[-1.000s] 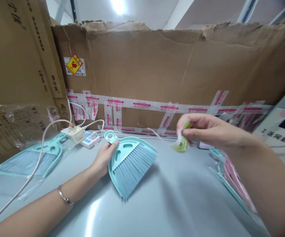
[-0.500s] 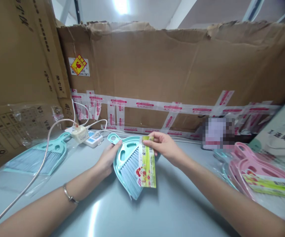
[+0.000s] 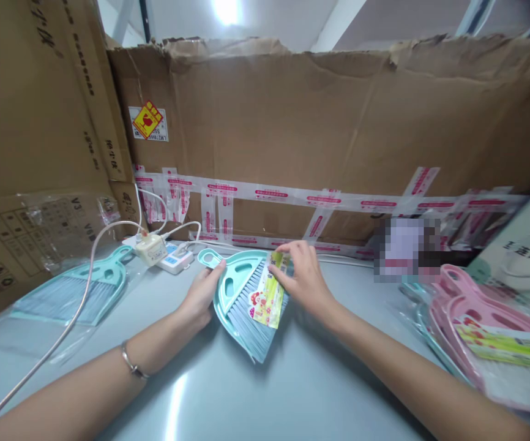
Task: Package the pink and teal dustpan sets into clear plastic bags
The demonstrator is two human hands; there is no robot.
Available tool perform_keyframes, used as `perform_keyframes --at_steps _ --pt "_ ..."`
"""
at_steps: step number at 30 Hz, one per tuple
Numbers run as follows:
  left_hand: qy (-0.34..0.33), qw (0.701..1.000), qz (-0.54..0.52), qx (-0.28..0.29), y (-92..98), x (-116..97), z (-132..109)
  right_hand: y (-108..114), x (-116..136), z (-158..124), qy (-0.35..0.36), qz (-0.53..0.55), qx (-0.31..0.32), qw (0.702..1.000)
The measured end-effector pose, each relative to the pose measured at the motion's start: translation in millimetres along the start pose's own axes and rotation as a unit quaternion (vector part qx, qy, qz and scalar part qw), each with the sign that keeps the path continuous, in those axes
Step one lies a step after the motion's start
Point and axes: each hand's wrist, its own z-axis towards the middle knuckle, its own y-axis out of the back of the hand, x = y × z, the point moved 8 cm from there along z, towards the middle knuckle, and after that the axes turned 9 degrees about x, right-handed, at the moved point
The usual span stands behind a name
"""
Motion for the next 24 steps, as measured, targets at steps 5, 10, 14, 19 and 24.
perform_keyframes --at_steps 5,10,14,19,24 --pt "-0.003 1.000 -0.014 -0.019 2.5 0.7 -1.1 -1.6 -31.8 -13.5 -0.165 0.206 -0.116 0.957" --pt "-0.049 0.997 -0.029 -0.055 8.1 -4.8 -2.8 -63.4 -27.9 -36.8 -0.348 0.538 0.094 0.762" --pt "-0.077 0.994 -0.031 -0.075 14.0 -6.2 -0.8 -79.6 -10.2 -49.0 -0.353 0.566 0.199 0.718" --pt "-0.104 0.988 -0.038 -0.111 18.1 -6.3 -2.0 -86.6 -13.7 -50.1 -0.375 0.594 0.094 0.706" --pt "-0.109 0.986 -0.050 -0.115 12.5 -2.8 -8.7 -97.8 -13.7 -51.9 -0.378 0.616 -0.007 0.691"
